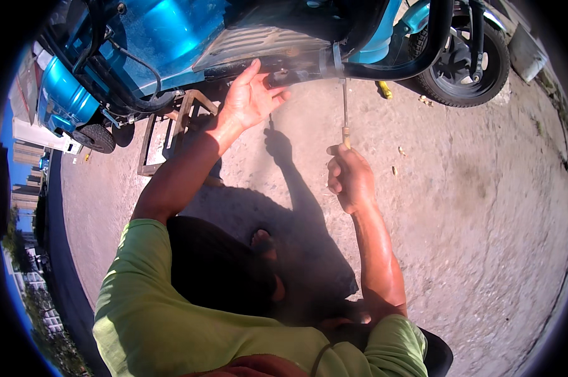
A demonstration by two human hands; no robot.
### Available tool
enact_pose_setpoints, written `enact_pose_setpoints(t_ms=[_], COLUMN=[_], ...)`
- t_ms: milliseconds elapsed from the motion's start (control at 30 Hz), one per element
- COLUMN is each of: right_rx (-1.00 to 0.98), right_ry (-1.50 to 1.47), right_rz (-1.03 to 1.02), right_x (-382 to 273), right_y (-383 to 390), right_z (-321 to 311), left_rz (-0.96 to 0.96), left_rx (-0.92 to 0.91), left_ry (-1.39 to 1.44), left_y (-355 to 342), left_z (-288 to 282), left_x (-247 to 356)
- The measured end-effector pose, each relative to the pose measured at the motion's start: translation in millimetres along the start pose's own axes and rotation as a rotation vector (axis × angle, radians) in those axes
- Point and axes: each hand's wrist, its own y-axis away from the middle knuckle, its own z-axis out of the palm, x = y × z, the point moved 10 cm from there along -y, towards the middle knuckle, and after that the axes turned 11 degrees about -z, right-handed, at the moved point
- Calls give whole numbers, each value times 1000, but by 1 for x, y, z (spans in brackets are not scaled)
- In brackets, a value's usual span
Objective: The person uses a screwdriver to pry and adjust a metal bracket on the underside of a blue vehicle, then handles and inspects a small brass cable fitting by hand.
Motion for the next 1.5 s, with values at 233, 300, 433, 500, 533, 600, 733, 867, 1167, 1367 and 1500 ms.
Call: enact_pose_setpoints(t_ms=[233,300,433,500,533,600,733,867,1167,1367,1500], right_rx=[63,76,110,110,106,110,117,91,132,-21,-301], right_ry=[170,193,211,207,202,219,330,466,859,115,-790], right_rz=[-93,-110,-112,-104,-101,-103,-141,-165,-375,-55,152], right_x=[-3,-3,-4,-5,-7,-10,-19,-17,-42,-28,-12], right_y=[-1,-1,0,1,3,4,6,2,1,6,18], right_z=[-1,-2,-1,0,1,2,1,0,-26,-7,10], left_rz=[36,23,17,9,5,9,-24,-140,-288,-189,-210], left_rx=[147,110,80,74,73,56,-6,-159,-152,-49,-80], left_ry=[-62,-78,-122,-136,-145,-182,-252,-321,-716,-681,-584], left_y=[-4,-5,-2,-3,-3,-2,0,2,-13,-31,-32], left_z=[-13,-12,-9,-11,-12,-8,7,5,62,87,100], left_x=[4,5,5,4,4,4,-10,-45,-126,-117,-123])
